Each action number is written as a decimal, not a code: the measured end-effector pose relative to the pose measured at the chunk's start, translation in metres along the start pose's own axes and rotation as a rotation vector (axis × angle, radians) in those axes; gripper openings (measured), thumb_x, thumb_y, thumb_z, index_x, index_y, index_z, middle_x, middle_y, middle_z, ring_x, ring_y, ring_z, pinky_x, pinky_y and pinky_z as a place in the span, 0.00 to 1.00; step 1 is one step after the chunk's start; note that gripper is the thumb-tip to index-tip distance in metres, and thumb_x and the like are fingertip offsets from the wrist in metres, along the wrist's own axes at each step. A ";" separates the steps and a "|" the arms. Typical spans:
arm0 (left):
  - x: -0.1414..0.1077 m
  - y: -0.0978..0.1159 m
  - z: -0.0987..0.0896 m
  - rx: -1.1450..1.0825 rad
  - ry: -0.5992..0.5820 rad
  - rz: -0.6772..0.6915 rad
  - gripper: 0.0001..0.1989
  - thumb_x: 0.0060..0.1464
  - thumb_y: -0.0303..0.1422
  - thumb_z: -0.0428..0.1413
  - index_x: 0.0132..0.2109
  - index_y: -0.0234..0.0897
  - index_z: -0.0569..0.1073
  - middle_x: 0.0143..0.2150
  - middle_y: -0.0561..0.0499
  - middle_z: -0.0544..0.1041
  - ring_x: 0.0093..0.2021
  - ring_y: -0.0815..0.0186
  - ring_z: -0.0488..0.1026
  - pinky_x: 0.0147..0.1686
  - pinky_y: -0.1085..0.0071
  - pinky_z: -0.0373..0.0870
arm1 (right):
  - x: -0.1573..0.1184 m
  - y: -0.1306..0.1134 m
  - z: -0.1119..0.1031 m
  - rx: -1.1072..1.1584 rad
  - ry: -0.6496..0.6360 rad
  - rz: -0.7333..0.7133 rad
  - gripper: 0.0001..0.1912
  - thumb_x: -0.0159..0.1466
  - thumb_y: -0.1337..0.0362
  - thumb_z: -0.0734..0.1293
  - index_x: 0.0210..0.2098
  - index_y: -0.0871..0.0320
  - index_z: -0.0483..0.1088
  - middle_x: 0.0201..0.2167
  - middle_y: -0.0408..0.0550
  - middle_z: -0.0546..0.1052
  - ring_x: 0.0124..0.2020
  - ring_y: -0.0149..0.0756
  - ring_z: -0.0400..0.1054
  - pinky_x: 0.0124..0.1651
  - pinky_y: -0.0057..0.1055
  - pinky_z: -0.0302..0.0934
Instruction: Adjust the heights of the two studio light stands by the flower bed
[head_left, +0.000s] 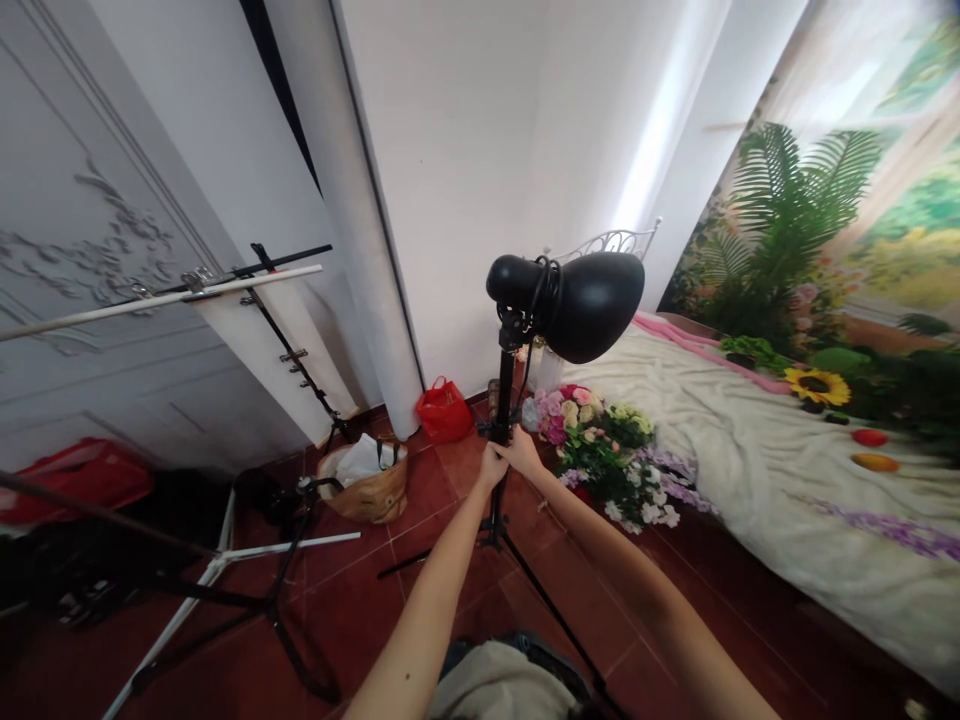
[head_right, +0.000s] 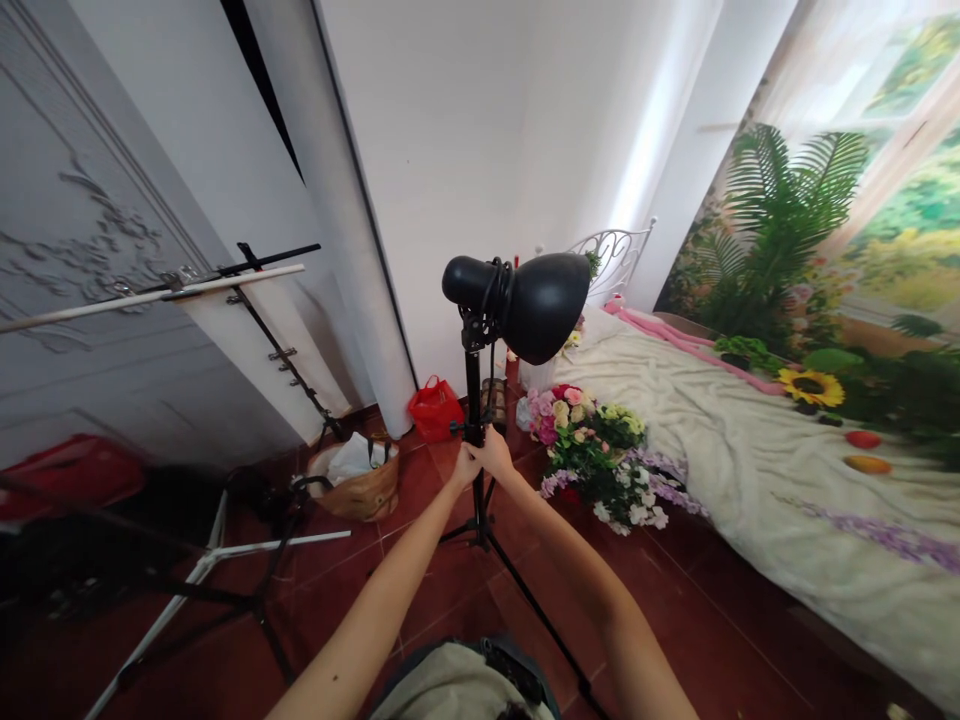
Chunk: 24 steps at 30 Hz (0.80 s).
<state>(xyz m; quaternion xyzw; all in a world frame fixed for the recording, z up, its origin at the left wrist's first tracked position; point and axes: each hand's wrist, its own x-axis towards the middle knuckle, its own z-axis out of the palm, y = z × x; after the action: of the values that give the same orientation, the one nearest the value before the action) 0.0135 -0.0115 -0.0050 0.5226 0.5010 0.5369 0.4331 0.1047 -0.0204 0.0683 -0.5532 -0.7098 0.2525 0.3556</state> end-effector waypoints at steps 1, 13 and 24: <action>0.000 -0.003 0.001 -0.024 -0.011 0.020 0.13 0.44 0.26 0.57 0.40 0.31 0.71 0.44 0.42 0.76 0.45 0.61 0.73 0.49 0.59 0.68 | 0.001 0.000 0.000 -0.008 -0.009 -0.001 0.17 0.56 0.59 0.68 0.43 0.57 0.64 0.41 0.51 0.76 0.42 0.40 0.72 0.44 0.32 0.65; 0.001 -0.015 -0.001 -0.048 -0.010 0.136 0.21 0.44 0.25 0.56 0.49 0.31 0.67 0.49 0.40 0.73 0.50 0.59 0.70 0.52 0.58 0.65 | 0.007 -0.016 -0.009 -0.327 -0.065 0.028 0.24 0.62 0.45 0.58 0.37 0.62 0.66 0.36 0.59 0.76 0.40 0.45 0.73 0.39 0.29 0.62; 0.001 -0.014 -0.003 0.112 0.005 0.134 0.08 0.48 0.29 0.55 0.39 0.35 0.69 0.35 0.49 0.74 0.37 0.67 0.71 0.42 0.67 0.68 | 0.035 -0.093 -0.080 -0.301 0.106 -0.084 0.29 0.59 0.41 0.59 0.41 0.63 0.63 0.30 0.55 0.76 0.33 0.44 0.73 0.31 0.29 0.60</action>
<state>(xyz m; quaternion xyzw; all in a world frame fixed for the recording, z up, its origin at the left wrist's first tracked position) 0.0092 -0.0096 -0.0182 0.5770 0.4951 0.5371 0.3654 0.1064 -0.0134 0.1964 -0.5824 -0.7423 0.0987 0.3162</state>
